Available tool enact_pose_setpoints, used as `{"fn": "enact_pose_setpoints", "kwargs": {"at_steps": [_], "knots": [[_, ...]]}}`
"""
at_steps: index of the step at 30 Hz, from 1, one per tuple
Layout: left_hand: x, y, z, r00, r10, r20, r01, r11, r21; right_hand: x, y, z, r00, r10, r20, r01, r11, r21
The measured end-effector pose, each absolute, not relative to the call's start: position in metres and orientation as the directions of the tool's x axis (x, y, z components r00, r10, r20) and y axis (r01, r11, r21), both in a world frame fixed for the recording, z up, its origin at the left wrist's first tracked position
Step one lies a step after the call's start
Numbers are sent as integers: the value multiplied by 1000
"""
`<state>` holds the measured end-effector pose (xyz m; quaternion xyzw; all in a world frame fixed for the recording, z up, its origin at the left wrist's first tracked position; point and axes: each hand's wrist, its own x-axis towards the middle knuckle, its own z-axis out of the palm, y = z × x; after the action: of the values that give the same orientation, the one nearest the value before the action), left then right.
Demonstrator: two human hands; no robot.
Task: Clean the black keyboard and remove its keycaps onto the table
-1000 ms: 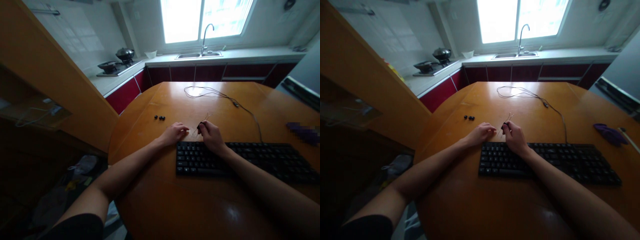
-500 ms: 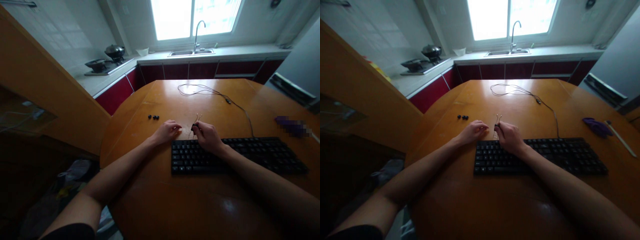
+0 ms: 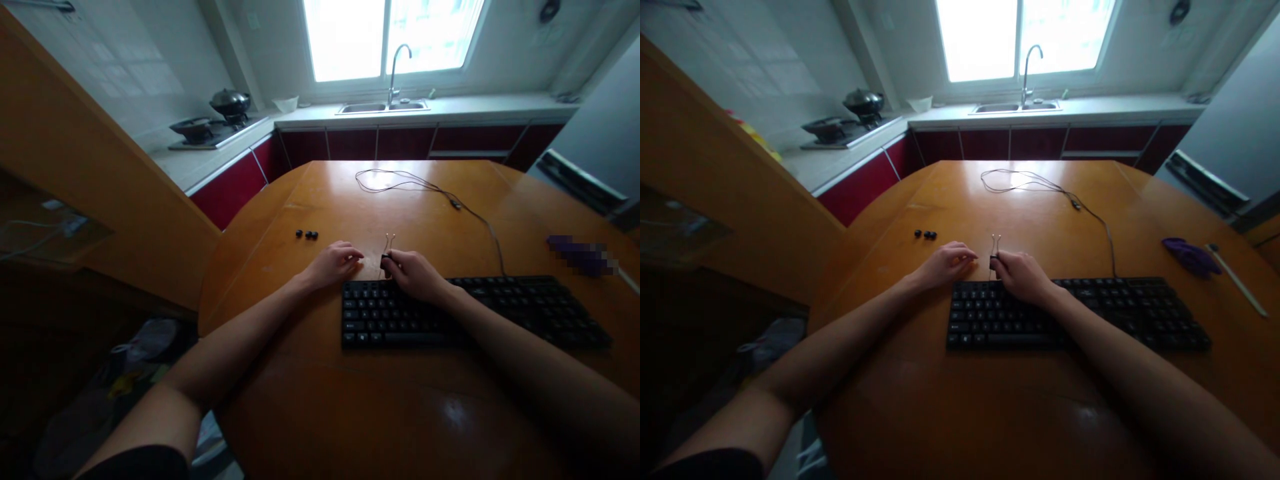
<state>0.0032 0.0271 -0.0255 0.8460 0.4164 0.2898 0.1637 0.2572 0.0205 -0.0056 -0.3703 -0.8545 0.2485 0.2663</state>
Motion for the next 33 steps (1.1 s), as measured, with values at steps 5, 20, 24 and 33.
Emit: {"fn": "enact_pose_setpoints", "kwargs": {"at_steps": [5,20,24,33], "knots": [[5,26,-25,505,789,352,596,-613,520,250,23,-13,-485,851,200,479,450,-753],[5,27,-28,540,757,368,549,-648,527,251,8,-11,-621,579,529,405,814,-416],[6,25,-25,533,754,383,546,-653,525,252,9,-14,-599,602,528,402,796,-451],[12,18,-18,550,719,426,504,-692,517,248,9,-8,-465,812,353,529,574,-625]]}}
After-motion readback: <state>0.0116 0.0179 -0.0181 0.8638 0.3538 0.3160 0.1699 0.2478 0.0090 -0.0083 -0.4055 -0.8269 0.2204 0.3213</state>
